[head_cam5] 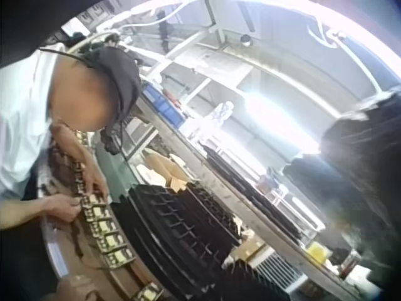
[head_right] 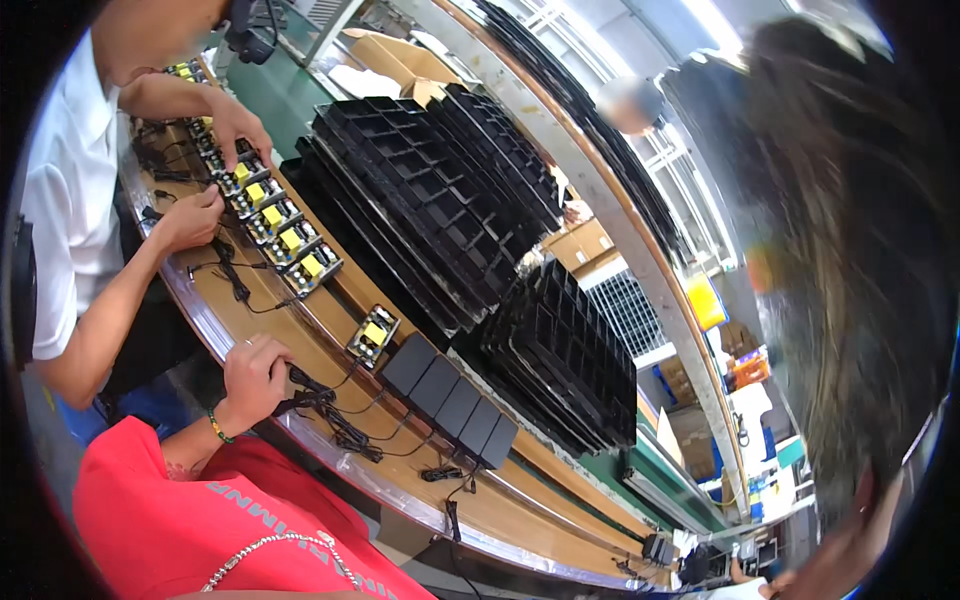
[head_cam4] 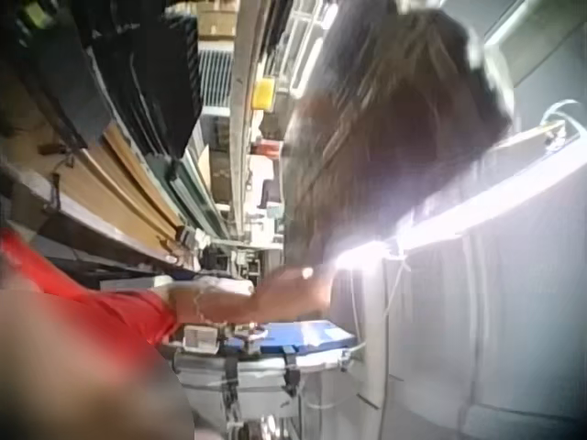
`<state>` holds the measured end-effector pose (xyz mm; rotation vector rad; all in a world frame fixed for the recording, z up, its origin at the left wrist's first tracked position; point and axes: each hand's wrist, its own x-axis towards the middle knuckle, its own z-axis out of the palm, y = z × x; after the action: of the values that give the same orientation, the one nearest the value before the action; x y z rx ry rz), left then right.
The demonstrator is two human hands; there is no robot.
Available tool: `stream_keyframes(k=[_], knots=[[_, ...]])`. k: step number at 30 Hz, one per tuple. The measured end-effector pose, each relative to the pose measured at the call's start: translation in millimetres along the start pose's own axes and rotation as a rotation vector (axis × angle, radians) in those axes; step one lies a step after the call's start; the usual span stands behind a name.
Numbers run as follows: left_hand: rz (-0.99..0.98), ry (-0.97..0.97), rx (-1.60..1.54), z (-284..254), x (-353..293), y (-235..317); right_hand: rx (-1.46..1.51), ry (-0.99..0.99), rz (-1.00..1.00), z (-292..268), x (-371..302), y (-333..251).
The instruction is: The recorder is assembling small electronic modules by inserting components into housings and connecting wires on a manual production line.
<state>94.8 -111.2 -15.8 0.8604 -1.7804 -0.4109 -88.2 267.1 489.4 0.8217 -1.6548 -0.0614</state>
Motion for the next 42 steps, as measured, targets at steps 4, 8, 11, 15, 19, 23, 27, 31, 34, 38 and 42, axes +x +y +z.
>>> stream_keyframes(k=[4, 8, 11, 15, 19, 23, 27, 31, 34, 38, 42], knots=[[0.006, 0.038, 0.002, -1.6, -0.6, 9.0, 0.167, 0.327, -0.103, 111.8, 71.4, -95.2], [-0.015, 0.095, -0.021, -3.3, -7.3, 8.5, 0.165, 0.300, -0.111, 213.5, 149.2, -192.2], [-0.014, 0.092, -0.030, -1.9, -5.9, 6.9, 0.350, 0.323, -0.135, 266.7, 184.1, -249.3], [-0.010, 0.073, -0.037, -0.2, -2.0, 8.1, 0.528, 0.023, -0.222, 331.2, 218.0, -278.3], [-0.031, 0.041, -0.012, -2.5, -0.3, 8.0, 0.683, -0.157, -0.398, 367.6, 238.2, -285.7], [-0.042, 0.000, 0.005, -4.5, -0.1, 6.4, 0.910, -0.579, -0.386, 365.3, 248.4, -289.5], [-0.013, -0.027, -0.022, -1.6, 4.6, 6.2, 0.743, -0.272, -0.437, 350.8, 230.1, -285.4], [-0.037, -0.024, -0.049, -3.1, 1.7, 7.4, 0.686, 0.047, -0.359, 308.7, 159.1, -288.6], [-0.072, -0.009, -0.037, -8.5, -4.7, 6.3, 0.693, -0.066, -0.027, 272.2, 49.6, -292.1], [-0.025, -0.007, -0.030, 1.5, 4.2, 9.3, 0.324, -0.178, 0.262, 346.3, -113.4, -288.8], [0.032, -0.070, -0.025, -3.3, 4.8, 10.5, 0.457, -0.451, 0.548, 397.3, -156.9, -288.3]])
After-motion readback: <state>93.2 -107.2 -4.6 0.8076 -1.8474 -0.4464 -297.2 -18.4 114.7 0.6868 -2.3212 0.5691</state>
